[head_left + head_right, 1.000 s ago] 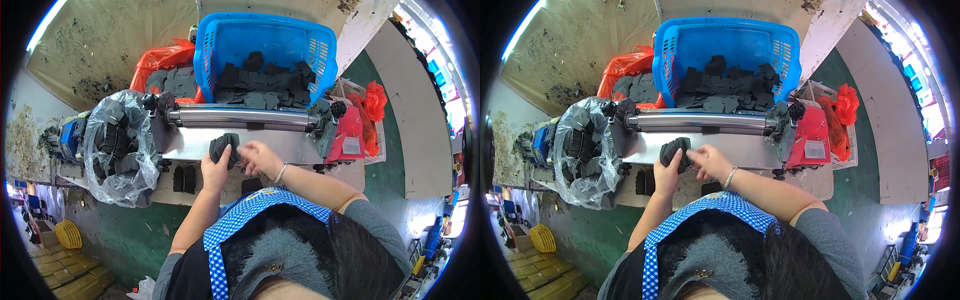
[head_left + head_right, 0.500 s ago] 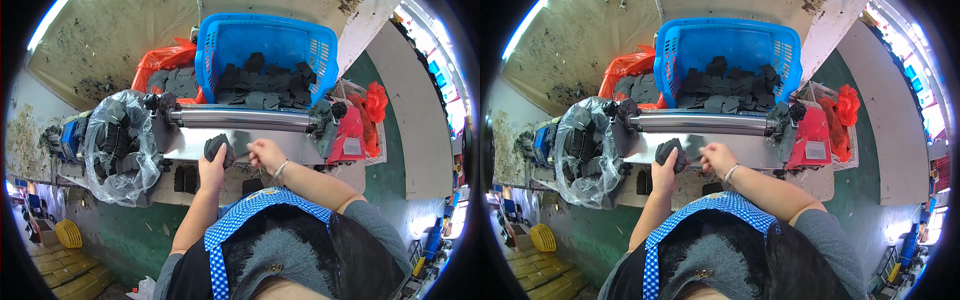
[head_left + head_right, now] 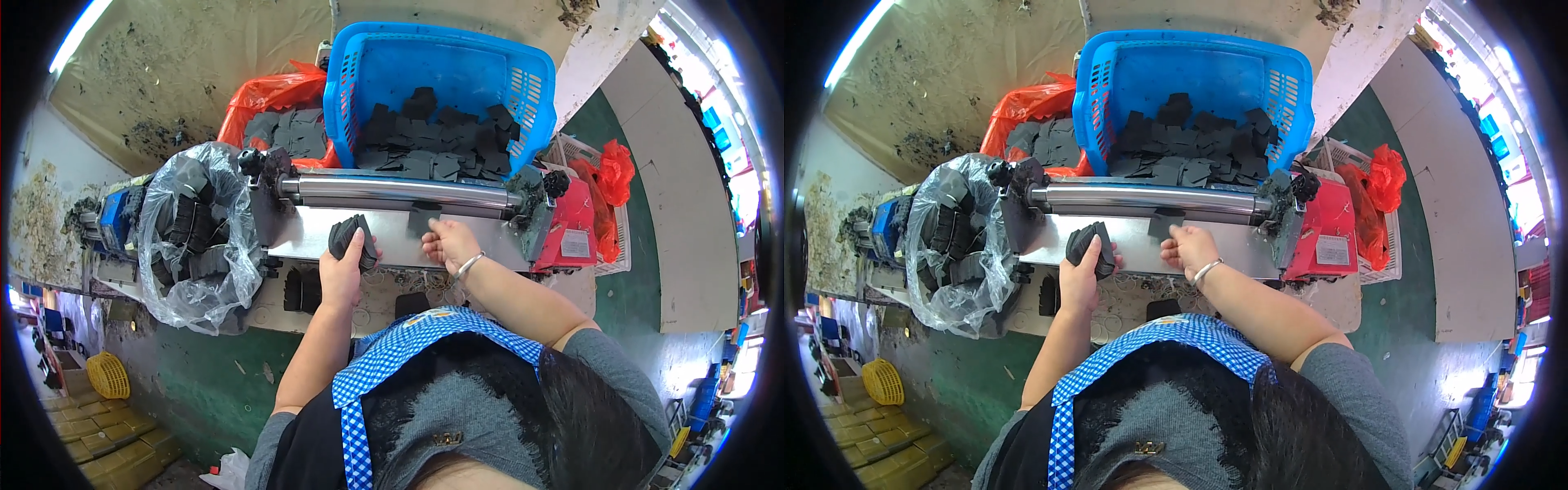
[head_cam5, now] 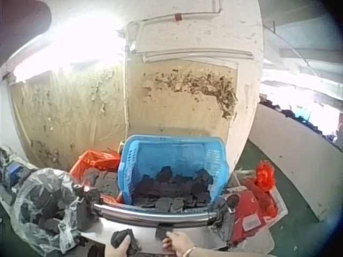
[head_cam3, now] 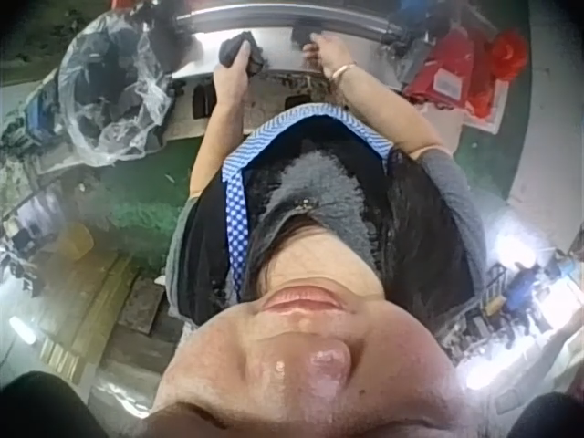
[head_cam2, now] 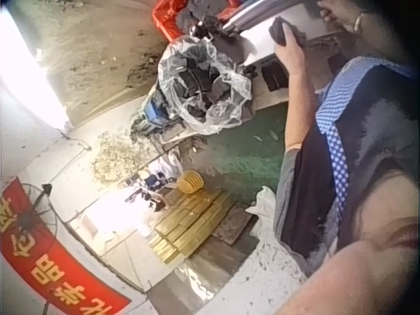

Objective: Applying glue to black shoe components using a specialized roller machine.

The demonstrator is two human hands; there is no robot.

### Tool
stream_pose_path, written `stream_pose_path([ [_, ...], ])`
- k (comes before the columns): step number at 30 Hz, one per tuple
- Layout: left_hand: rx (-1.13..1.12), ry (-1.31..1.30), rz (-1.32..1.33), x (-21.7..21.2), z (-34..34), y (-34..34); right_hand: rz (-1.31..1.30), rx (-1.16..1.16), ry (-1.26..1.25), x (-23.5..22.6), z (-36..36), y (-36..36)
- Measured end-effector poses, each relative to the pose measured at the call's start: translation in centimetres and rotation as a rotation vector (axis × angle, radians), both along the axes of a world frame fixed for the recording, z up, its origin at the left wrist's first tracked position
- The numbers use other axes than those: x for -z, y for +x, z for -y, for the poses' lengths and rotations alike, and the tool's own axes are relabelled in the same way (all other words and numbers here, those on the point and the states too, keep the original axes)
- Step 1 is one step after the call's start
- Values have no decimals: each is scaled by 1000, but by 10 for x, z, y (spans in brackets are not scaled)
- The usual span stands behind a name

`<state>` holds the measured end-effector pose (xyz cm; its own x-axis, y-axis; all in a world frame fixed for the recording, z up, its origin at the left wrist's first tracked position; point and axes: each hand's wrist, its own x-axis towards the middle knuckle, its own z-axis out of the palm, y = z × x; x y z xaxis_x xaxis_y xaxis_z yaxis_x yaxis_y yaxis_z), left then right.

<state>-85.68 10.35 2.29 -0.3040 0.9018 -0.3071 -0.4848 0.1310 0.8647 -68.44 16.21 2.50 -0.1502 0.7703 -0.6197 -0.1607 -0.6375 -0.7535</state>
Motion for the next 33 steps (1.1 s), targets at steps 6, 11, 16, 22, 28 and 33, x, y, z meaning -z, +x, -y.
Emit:
stream_pose_path([
  [6,89,18,-148,11,-3,12,117,-418,237,-3,16,-9],
  [11,64,18,-101,14,-2,5,31,-281,188,-3,15,-9],
  [16,79,16,-100,9,0,14,-94,-476,254,-4,16,-9],
  [22,136,12,85,1,4,15,-68,-322,206,-10,24,-10],
  [28,170,1,102,0,4,14,-21,-323,272,-13,26,-9],
  [33,146,11,101,-1,4,14,-15,-324,281,-13,29,-9],
])
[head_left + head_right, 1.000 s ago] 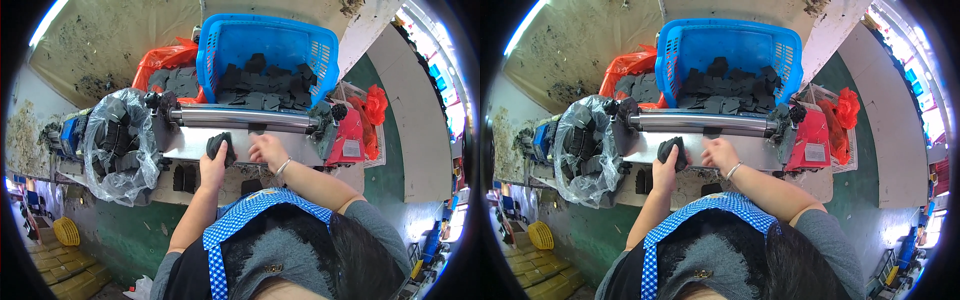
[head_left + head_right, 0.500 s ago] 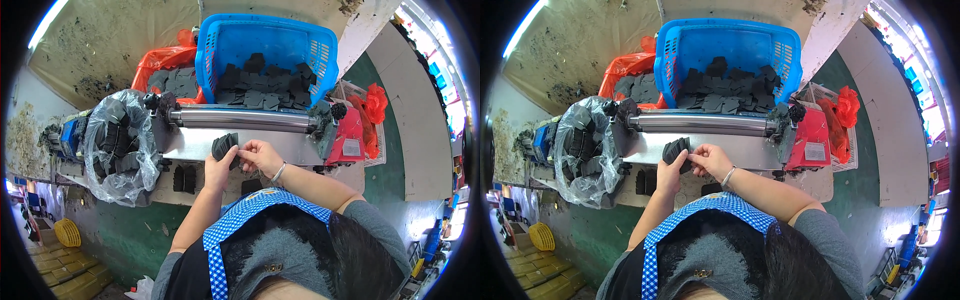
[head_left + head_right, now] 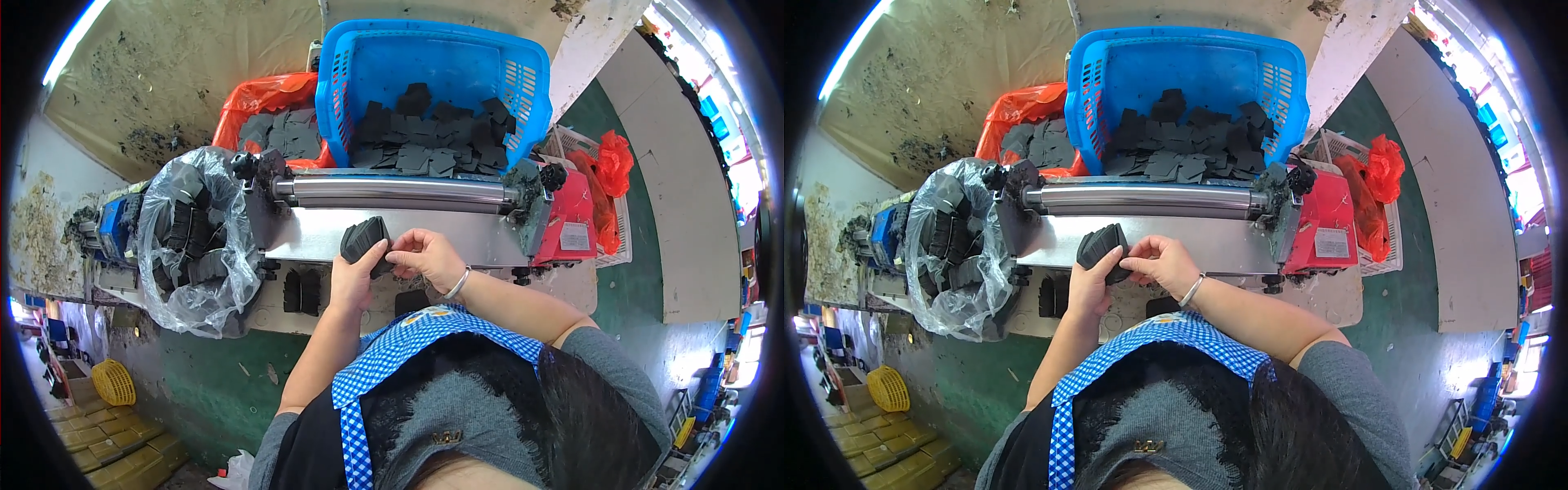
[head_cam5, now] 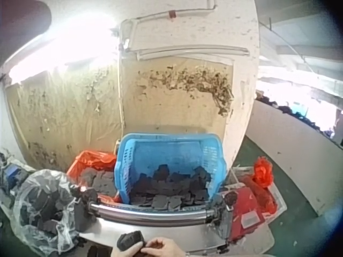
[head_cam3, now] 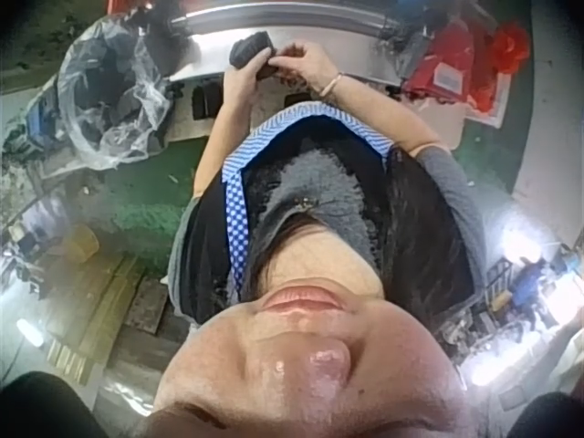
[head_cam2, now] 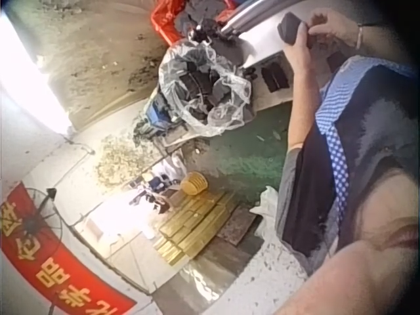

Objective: Applying glue to black shoe components using a specialized roller machine.

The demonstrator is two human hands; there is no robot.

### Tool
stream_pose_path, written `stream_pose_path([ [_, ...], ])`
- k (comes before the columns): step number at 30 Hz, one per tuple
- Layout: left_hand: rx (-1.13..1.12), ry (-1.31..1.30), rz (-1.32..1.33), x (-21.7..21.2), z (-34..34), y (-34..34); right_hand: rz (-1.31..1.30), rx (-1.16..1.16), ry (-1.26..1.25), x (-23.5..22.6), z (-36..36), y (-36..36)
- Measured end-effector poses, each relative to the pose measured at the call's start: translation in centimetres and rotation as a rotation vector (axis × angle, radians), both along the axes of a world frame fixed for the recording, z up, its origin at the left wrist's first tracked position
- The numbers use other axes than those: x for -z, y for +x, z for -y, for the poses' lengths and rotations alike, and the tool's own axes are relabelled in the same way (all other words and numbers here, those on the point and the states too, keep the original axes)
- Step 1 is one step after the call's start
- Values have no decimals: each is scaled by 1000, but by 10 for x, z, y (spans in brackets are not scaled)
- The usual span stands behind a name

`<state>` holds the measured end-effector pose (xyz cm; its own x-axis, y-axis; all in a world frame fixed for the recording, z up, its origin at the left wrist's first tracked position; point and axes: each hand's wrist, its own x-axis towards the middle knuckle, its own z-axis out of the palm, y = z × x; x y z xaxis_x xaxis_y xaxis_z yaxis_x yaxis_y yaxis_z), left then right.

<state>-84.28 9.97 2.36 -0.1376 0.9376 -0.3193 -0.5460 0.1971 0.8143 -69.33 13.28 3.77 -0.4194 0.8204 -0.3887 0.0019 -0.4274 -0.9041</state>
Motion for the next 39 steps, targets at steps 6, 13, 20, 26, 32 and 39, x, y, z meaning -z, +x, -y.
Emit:
stream_pose_path([
  [6,1,33,66,2,-1,0,7,8,52,-1,-2,-2],
  [13,-106,2,101,0,-1,0,-23,92,-190,23,-7,8],
  [20,-135,2,60,2,-2,-4,-69,433,-309,17,-35,21],
  [26,-94,85,-339,15,-4,6,223,-240,296,12,-7,7],
  [32,-1,-64,-45,8,0,-13,68,265,-305,18,-34,22],
  [39,94,6,108,-3,3,-4,224,105,468,10,-6,5],
])
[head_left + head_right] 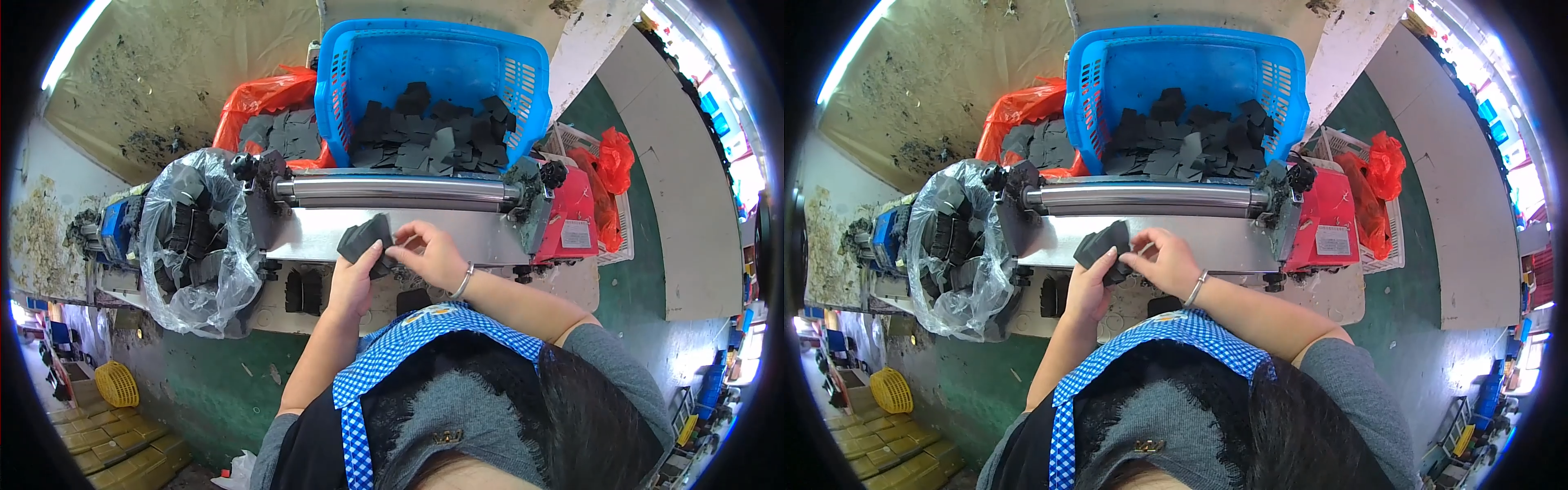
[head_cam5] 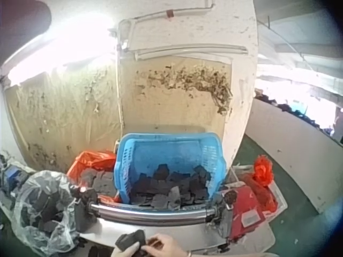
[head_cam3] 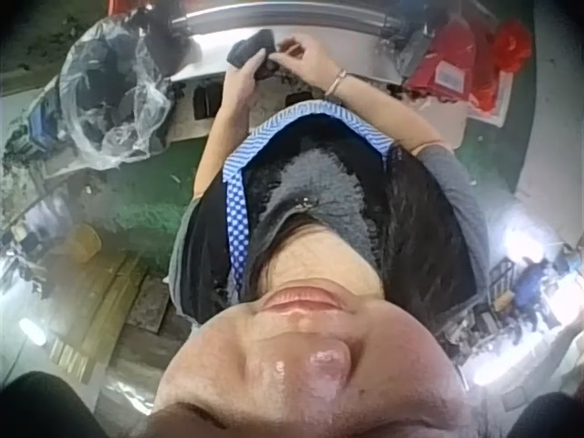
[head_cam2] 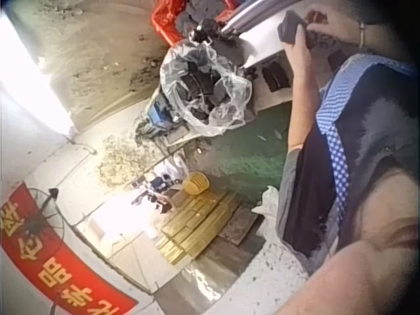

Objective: Applying glue to black shoe components using a specialized roller machine.

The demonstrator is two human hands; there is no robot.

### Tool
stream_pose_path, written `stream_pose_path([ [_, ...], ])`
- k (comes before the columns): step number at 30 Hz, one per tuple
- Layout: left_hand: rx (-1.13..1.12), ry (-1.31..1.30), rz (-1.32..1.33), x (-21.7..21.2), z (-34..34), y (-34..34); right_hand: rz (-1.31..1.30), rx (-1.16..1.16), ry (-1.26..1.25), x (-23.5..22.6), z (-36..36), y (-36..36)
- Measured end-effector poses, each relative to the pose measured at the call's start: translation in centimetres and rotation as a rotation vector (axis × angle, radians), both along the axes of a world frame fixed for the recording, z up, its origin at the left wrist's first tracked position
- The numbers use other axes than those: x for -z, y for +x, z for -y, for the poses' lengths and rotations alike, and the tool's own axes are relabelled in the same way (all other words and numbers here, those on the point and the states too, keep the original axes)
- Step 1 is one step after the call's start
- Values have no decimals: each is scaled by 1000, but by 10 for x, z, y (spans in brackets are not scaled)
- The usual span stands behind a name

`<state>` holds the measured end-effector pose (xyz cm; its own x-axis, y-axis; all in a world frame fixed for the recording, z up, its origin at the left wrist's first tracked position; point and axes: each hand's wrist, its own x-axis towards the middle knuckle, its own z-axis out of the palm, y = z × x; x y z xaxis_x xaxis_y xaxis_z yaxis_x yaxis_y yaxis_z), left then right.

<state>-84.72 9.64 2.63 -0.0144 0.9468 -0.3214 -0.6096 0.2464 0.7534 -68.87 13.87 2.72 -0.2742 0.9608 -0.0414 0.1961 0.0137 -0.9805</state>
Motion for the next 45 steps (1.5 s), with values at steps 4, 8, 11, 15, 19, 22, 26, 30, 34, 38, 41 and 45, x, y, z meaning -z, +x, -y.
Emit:
stream_pose_path([
  [4,-99,24,35,-3,1,5,92,-73,341,0,11,-8],
  [8,-166,32,-158,-1,3,6,47,-65,222,11,4,-5],
  [11,-242,68,-276,0,3,-5,-160,-3,-768,14,-12,7],
  [15,-247,121,-307,-2,3,-24,-265,382,-764,5,-29,15],
  [19,-312,105,-272,1,2,-13,-100,-105,-398,-3,-15,2],
  [22,-315,64,-147,6,4,8,212,-285,80,2,8,-11],
  [26,-363,-19,7,10,3,12,122,-215,-6,12,10,-17],
  [30,-419,41,-148,14,1,2,-220,-123,-646,9,-12,-4],
  [34,-465,121,-472,16,-1,-11,-297,343,-820,1,-26,7],
  [38,-359,147,-645,18,-3,2,-50,-315,-398,6,-3,-7],
  [41,-264,59,-302,16,-5,5,32,-247,-386,8,-3,-9],
  [45,-354,106,-287,17,-6,-2,-239,101,-726,2,-25,4],
])
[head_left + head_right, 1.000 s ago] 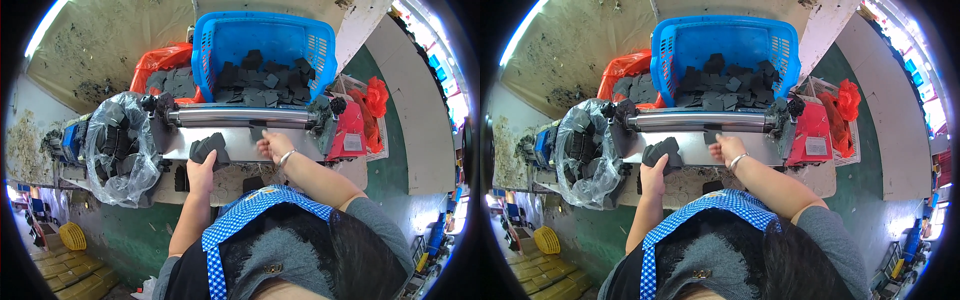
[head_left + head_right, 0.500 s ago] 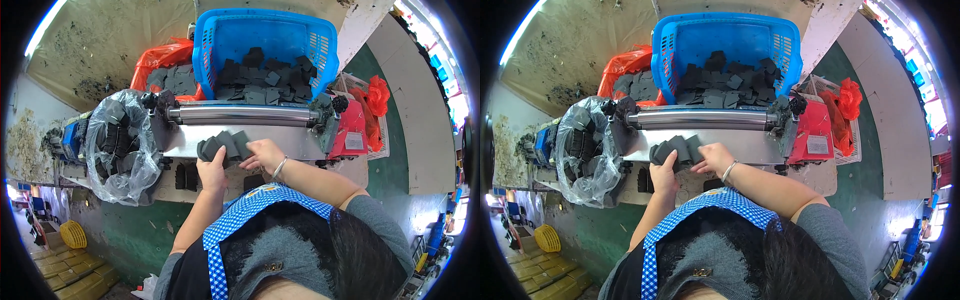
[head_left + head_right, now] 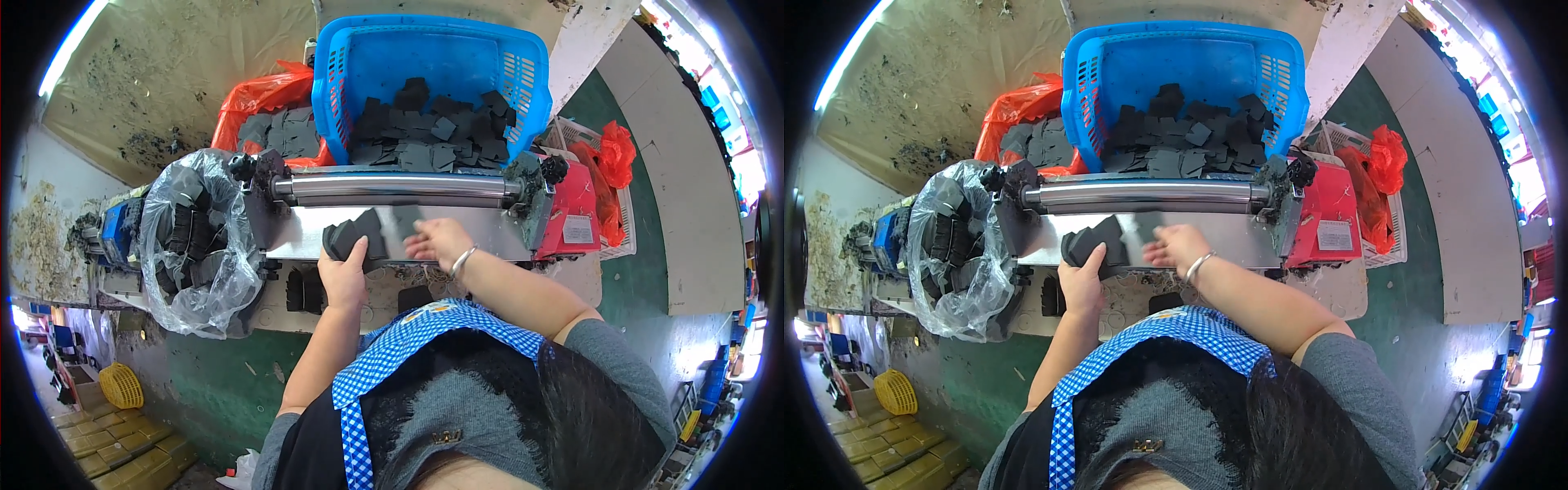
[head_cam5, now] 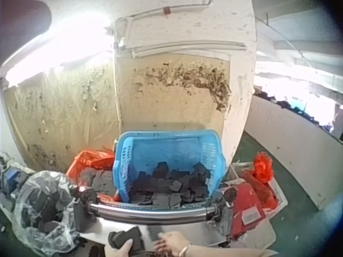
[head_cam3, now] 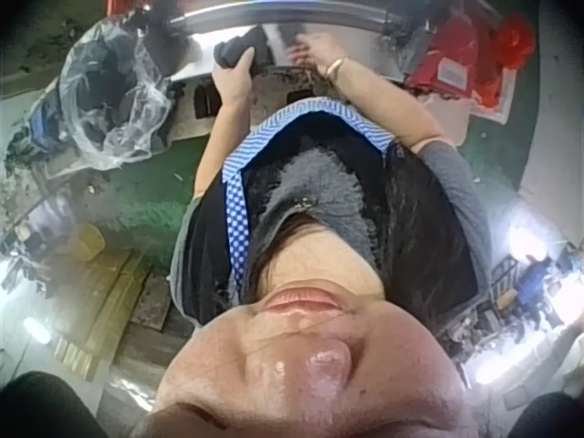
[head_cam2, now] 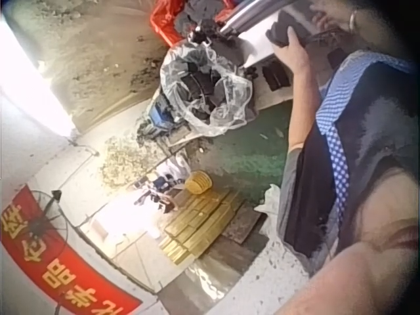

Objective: Applying glue to black shoe components using a specialized roller machine.

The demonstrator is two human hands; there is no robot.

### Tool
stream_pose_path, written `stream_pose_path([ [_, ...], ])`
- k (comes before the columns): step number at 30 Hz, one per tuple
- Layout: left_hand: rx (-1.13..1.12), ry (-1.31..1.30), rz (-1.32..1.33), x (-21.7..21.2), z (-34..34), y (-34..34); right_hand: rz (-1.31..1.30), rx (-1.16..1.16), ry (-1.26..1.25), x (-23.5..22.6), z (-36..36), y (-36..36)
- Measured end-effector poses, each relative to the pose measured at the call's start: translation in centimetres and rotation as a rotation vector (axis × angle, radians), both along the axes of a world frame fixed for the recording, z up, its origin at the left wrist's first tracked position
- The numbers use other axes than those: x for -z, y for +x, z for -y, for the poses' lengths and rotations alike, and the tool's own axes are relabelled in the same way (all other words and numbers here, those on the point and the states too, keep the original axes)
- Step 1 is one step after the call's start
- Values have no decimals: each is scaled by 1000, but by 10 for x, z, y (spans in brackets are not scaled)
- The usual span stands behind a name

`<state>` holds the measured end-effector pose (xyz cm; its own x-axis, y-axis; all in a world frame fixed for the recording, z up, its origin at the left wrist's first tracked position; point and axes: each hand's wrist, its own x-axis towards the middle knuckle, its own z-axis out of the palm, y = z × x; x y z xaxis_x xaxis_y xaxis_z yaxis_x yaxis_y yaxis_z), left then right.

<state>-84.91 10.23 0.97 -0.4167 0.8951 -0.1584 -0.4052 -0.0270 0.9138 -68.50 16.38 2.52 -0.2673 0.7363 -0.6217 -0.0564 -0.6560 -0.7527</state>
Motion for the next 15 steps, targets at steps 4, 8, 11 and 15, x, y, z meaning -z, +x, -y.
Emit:
stream_pose_path([
  [4,-11,49,-172,6,-2,6,3,-80,101,-3,5,-1],
  [8,26,-20,-30,7,-2,13,91,-311,316,-1,17,-9],
  [11,45,-27,16,4,-2,7,23,-158,170,-2,7,-5],
  [15,-35,25,-75,0,-2,6,7,240,-33,-6,-4,3],
])
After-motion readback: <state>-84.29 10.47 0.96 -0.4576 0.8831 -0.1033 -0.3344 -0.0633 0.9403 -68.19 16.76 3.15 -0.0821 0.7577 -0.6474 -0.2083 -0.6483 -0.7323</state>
